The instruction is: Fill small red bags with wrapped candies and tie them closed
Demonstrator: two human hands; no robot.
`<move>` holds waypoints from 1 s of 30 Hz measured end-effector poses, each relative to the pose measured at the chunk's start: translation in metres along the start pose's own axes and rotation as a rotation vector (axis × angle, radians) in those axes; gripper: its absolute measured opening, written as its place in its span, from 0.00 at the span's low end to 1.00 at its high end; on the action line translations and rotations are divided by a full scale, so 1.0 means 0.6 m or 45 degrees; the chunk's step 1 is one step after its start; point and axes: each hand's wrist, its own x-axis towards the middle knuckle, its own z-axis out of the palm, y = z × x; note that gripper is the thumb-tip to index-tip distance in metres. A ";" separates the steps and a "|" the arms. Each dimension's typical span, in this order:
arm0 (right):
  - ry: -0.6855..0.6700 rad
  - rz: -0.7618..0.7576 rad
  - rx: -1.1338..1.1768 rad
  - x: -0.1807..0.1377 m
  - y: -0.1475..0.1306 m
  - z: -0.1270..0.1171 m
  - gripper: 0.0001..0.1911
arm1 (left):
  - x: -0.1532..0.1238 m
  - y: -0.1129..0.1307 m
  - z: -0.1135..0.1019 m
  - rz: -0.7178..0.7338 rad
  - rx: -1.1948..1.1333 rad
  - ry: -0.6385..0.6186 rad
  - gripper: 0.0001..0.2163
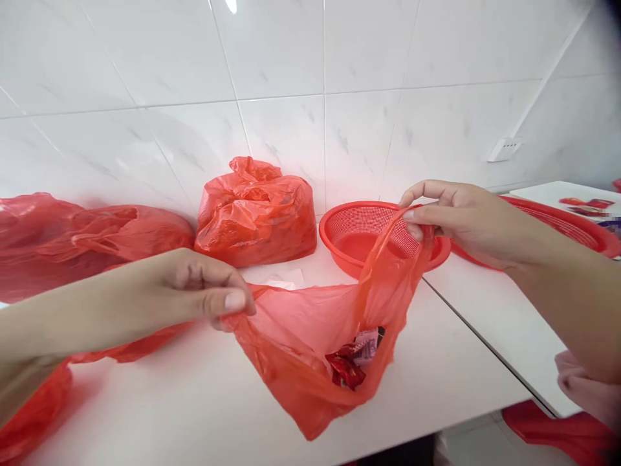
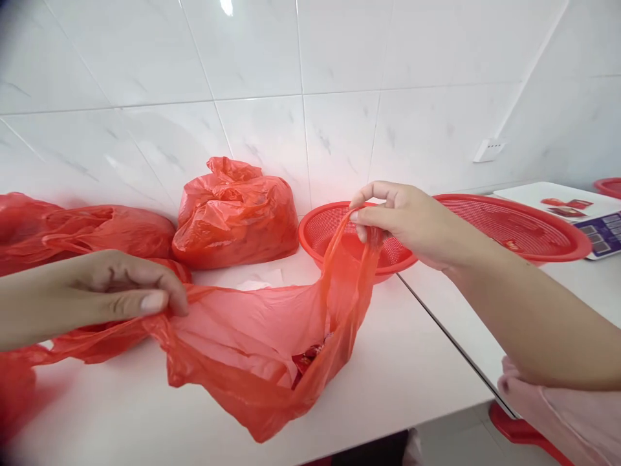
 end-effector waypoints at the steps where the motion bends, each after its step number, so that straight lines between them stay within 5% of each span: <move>1: 0.001 -0.002 0.015 -0.002 0.000 -0.001 0.04 | 0.004 -0.002 0.000 0.010 0.035 -0.015 0.09; 11: -0.032 0.091 0.102 -0.001 0.034 -0.027 0.07 | 0.027 0.022 -0.007 0.106 0.190 -0.299 0.06; 15: -0.015 0.094 0.052 -0.003 0.024 -0.023 0.07 | 0.032 0.036 -0.018 0.111 -0.185 -0.298 0.08; 21: 0.076 -0.063 -0.196 -0.010 -0.004 -0.004 0.08 | 0.037 0.051 -0.002 -0.072 -1.250 -0.399 0.12; 24: -0.040 -0.167 -0.238 -0.013 -0.031 0.013 0.06 | 0.046 0.057 0.018 -0.142 -1.405 -0.376 0.07; 27: -0.271 -0.349 -0.208 -0.016 -0.072 0.051 0.04 | 0.060 0.066 0.032 -0.254 -1.162 -0.480 0.20; 30: -0.546 -0.503 -0.095 -0.012 -0.110 0.106 0.01 | 0.075 0.077 0.041 -0.213 -0.889 -0.626 0.15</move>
